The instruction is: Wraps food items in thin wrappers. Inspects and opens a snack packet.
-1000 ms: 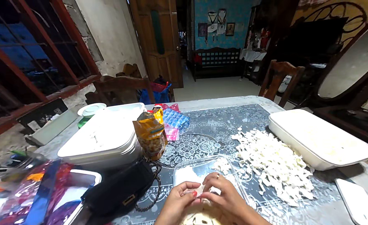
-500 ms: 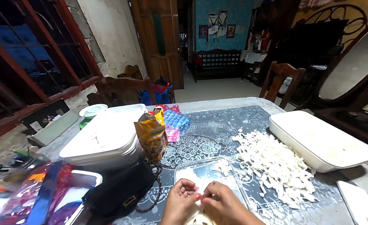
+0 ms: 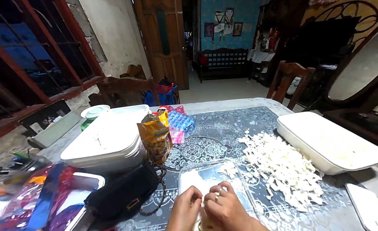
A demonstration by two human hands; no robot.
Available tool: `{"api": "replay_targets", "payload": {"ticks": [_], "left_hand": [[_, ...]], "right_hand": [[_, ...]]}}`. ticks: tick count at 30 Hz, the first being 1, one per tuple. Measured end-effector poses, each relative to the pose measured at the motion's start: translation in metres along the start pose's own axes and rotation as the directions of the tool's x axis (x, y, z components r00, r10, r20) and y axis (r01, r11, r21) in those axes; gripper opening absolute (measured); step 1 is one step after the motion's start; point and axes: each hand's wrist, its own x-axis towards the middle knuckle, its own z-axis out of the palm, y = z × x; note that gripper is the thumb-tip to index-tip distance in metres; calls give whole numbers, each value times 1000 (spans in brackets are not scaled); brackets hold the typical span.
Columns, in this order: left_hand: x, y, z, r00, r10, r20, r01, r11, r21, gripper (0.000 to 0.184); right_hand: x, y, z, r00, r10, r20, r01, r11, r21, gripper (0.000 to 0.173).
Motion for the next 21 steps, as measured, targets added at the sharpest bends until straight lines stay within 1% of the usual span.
{"api": "replay_targets", "payload": {"ticks": [1, 2, 3, 4, 5, 6, 7, 8, 9, 10, 11, 12, 13, 14, 16, 18, 21], "left_hand": [[-3, 1, 0, 997, 45, 59, -54, 986, 160, 19], [-7, 3, 1, 990, 61, 125, -94, 958, 270, 25], [-9, 6, 1, 981, 32, 190, -98, 933, 346, 29], [-11, 9, 2, 972, -3, 235, -94, 912, 400, 29], [-11, 11, 4, 965, -32, 259, -87, 897, 434, 26], [-12, 12, 5, 962, -55, 267, -77, 884, 460, 23], [-12, 12, 7, 964, -59, 259, -75, 875, 478, 21], [-12, 11, 9, 969, -52, 242, -76, 869, 488, 21], [-12, 10, 10, 974, -36, 224, -81, 868, 491, 22], [-12, 9, 11, 978, -15, 210, -92, 867, 489, 22], [-12, 8, 11, 980, 11, 198, -107, 870, 482, 22], [-12, 6, 11, 982, 42, 182, -124, 874, 470, 21], [-11, 6, 10, 984, 56, 171, -129, 882, 453, 19], [-11, 6, 8, 984, 36, 173, -108, 897, 429, 17], [-8, 7, 3, 980, -43, 192, -34, 923, 384, 15], [-4, 5, -2, 965, -113, 237, 25, 939, 344, 18], [-1, 3, -7, 955, -149, 257, 75, 958, 278, 20]], "right_hand": [[1, 4, -2, 998, 3, -56, -9, 994, -106, 16], [1, 10, -5, 995, 38, -96, -58, 975, -213, 17], [2, 19, -11, 988, 97, -124, -131, 942, -308, 15], [4, 30, -19, 976, 163, -143, -207, 896, -392, 13], [7, 41, -28, 959, 241, -149, -282, 849, -446, 9], [8, 50, -36, 934, 336, -124, -354, 813, -462, 4], [8, 57, -43, 898, 433, -74, -418, 789, -451, 5], [9, 59, -49, 846, 533, 22, -480, 778, -407, 7], [11, 58, -56, 767, 617, 176, -545, 771, -329, 9], [14, 56, -60, 678, 641, 358, -597, 766, -241, 11], [17, 54, -61, 597, 604, 528, -633, 759, -152, 14], [18, 51, -58, 541, 536, 648, -654, 752, -76, 17], [18, 47, -52, 505, 470, 724, -664, 747, -22, 19], [19, 42, -46, 469, 427, 773, -665, 747, -9, 21], [22, 35, -39, 411, 399, 820, -656, 753, -38, 22], [22, 33, -37, 402, 402, 823, -669, 742, -35, 21], [23, 34, -38, 367, 398, 841, -715, 698, -18, 20]]}}
